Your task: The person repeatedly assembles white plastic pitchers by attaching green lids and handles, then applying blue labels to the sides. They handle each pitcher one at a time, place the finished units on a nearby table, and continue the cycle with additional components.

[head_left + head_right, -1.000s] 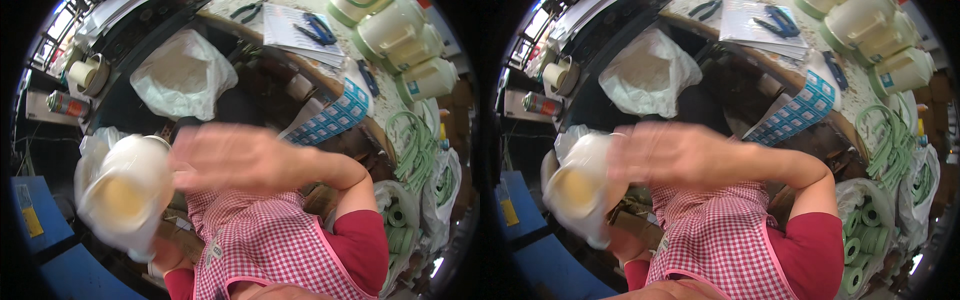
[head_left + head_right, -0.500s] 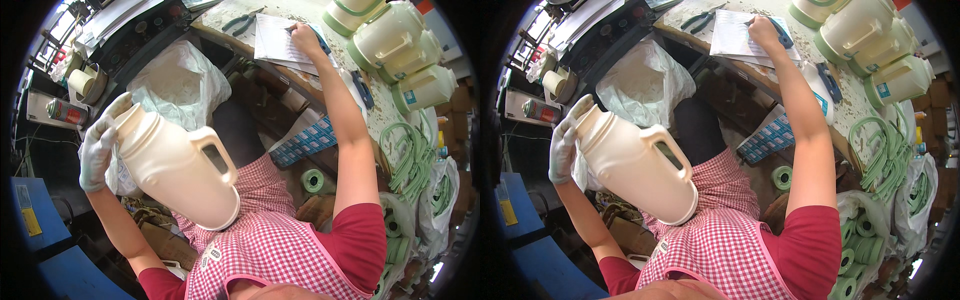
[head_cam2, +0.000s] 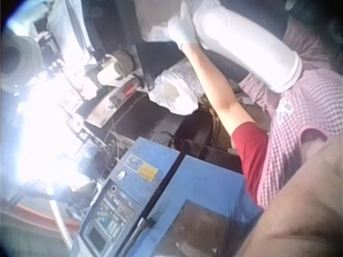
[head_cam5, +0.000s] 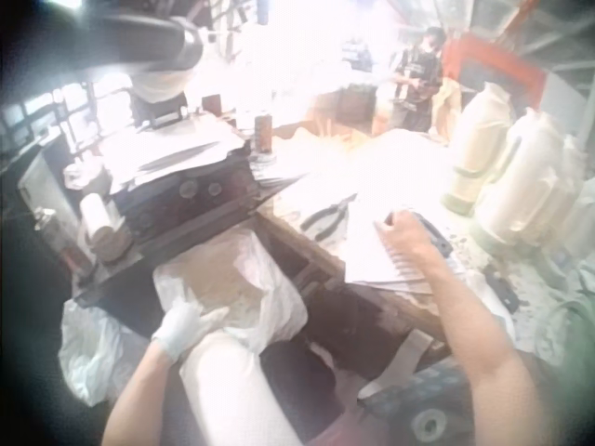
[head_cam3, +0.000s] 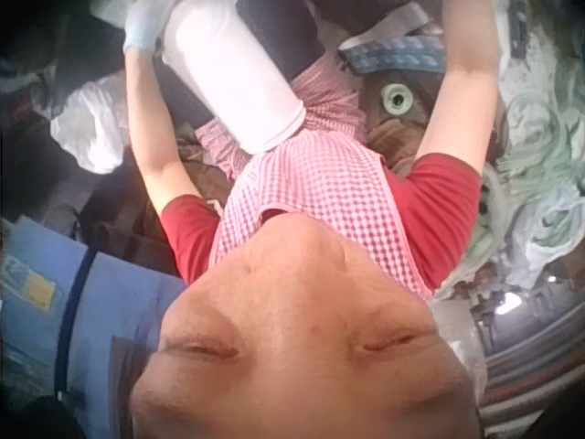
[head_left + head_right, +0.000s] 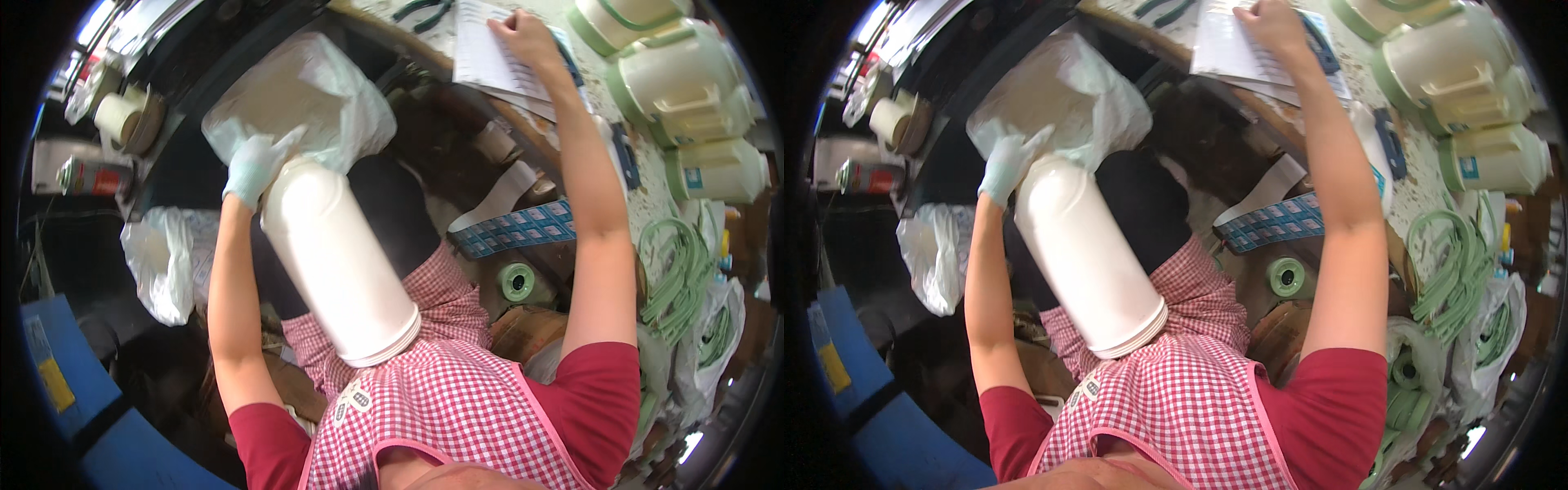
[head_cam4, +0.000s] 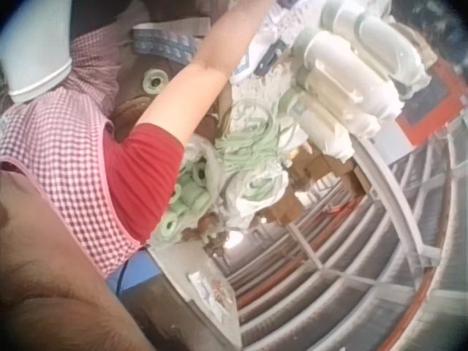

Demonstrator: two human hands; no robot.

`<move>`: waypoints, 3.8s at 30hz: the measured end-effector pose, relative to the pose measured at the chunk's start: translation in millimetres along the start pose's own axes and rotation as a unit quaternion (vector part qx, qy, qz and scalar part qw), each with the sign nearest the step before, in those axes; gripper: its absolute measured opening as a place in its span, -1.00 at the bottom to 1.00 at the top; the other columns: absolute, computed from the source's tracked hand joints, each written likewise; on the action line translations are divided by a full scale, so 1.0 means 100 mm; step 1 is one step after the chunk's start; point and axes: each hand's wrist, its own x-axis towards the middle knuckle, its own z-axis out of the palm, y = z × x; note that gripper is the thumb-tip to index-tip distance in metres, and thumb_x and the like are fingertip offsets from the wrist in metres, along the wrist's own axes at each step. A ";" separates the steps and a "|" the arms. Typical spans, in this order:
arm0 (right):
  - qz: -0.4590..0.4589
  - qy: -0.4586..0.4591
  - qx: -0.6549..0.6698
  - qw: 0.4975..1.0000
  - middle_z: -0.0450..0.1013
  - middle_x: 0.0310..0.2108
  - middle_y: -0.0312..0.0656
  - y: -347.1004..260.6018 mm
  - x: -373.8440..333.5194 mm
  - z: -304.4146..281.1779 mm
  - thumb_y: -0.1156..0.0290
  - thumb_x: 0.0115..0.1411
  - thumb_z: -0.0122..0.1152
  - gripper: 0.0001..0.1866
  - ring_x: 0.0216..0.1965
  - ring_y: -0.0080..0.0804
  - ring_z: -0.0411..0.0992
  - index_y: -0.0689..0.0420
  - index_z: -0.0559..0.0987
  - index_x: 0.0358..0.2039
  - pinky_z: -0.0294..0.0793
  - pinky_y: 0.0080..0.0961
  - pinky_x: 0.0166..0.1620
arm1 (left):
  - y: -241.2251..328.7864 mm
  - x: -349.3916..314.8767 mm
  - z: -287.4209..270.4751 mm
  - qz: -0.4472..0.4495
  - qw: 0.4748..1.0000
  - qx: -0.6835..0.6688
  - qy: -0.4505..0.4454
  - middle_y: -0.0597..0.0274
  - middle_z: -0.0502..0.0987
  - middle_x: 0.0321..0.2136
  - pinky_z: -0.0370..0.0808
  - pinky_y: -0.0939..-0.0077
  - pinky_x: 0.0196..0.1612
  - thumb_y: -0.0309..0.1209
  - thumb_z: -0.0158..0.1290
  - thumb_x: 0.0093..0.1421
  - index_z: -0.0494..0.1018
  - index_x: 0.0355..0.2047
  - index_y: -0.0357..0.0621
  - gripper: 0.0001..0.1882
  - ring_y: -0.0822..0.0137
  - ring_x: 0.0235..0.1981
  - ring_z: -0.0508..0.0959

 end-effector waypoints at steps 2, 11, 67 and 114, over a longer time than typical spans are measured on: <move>-0.003 0.004 0.022 1.000 0.66 -0.36 -0.04 -0.25 -0.10 -0.16 -0.14 0.18 0.45 -0.42 -0.31 -0.18 0.63 0.23 0.69 -0.24 0.57 -0.27 -0.18 | 0.15 -0.11 -0.13 -0.125 0.978 -0.157 0.055 -0.04 0.64 -0.41 0.54 0.29 -0.23 -0.22 0.05 0.46 0.61 0.04 -0.09 -0.70 0.14 -0.37 0.64; 0.150 -0.343 0.553 0.744 0.47 -0.57 -0.42 -2.37 -2.30 -0.27 0.27 0.21 0.55 -0.70 -0.64 -0.76 0.35 0.08 0.54 -0.40 0.26 -0.75 -0.62 | 0.94 -1.61 -0.33 -0.076 0.837 -0.494 0.222 0.00 0.37 0.36 0.24 0.23 0.45 -0.40 0.18 0.32 0.46 0.24 -0.27 -0.51 0.12 0.41 0.32; 0.313 -0.569 0.487 0.585 0.67 -0.08 -0.02 -1.84 -3.86 -0.30 -0.15 0.56 -0.19 -0.26 -0.08 -0.28 0.67 0.36 0.61 0.10 0.65 -0.38 0.03 | 1.04 -0.93 -1.69 -0.059 0.892 -0.363 0.261 -0.05 0.72 -0.12 0.61 0.44 0.04 -0.11 0.39 0.11 0.53 0.14 -0.40 -0.28 0.29 -0.08 0.72; -0.281 -0.038 0.354 0.891 0.62 -0.21 -0.19 -2.74 -1.18 -1.83 0.44 0.26 0.30 -0.83 -0.12 -0.44 0.56 0.23 0.68 -0.18 0.49 -0.50 0.02 | 1.50 0.96 -3.28 0.113 0.336 -0.902 0.246 0.13 0.53 0.00 0.53 0.02 0.07 -0.19 0.01 0.43 0.39 0.15 -0.01 -0.65 0.06 0.04 0.53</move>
